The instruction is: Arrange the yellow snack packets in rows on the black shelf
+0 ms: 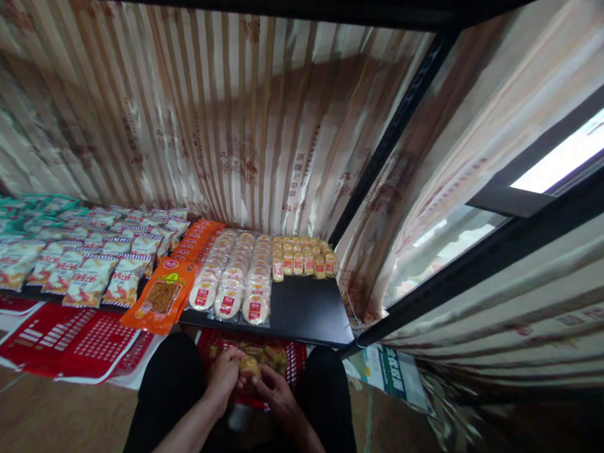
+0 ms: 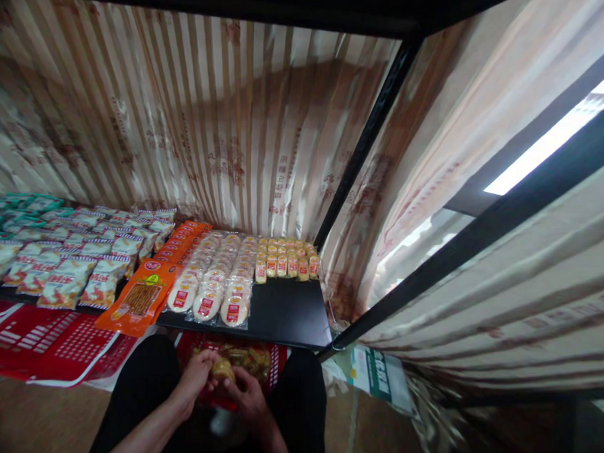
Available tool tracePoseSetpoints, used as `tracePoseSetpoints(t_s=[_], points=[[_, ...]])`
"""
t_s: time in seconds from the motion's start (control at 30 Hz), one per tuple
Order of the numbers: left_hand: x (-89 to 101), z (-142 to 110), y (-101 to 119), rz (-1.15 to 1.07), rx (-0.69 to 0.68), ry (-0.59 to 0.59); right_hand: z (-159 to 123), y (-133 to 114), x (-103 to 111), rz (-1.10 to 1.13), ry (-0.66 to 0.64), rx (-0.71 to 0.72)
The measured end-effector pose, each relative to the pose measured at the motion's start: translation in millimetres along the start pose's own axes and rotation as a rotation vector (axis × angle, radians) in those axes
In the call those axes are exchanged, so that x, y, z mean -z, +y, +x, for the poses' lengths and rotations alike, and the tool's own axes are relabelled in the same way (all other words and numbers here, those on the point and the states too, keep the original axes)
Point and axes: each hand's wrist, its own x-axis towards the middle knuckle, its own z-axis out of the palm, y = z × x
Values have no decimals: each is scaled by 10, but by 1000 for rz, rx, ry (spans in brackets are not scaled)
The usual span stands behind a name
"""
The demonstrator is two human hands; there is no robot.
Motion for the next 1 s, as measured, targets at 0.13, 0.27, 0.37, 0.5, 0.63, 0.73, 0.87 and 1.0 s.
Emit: tracePoseSetpoints(t_s=[0.13,0.27,0.37,0.5,0.63,0.73,0.87,1.0], points=[[-84,-26,53,-37,-20,-44,11,51,131,-35,47,-31],[-180,-37,93,-98,-87,-90,14,57,241,-42,131,-57],[-250,-38,132,-110,-123,-112,9,-10,303,-38,187,-56],[-332,-69,213,-89,-155,-141,4,-169,371,-40,211,-6],[-409,-95,287,-78,-214,-163,4,-315,423,-58,254,25],[-474,-81,326,-67,-248,-167,5,-403,452,-73,318,56],[-565,-34,370,-63,-286,-189,16,-511,501,-130,314,56],[-642,7,439,-11,-292,-185,50,-586,575,-201,326,65]])
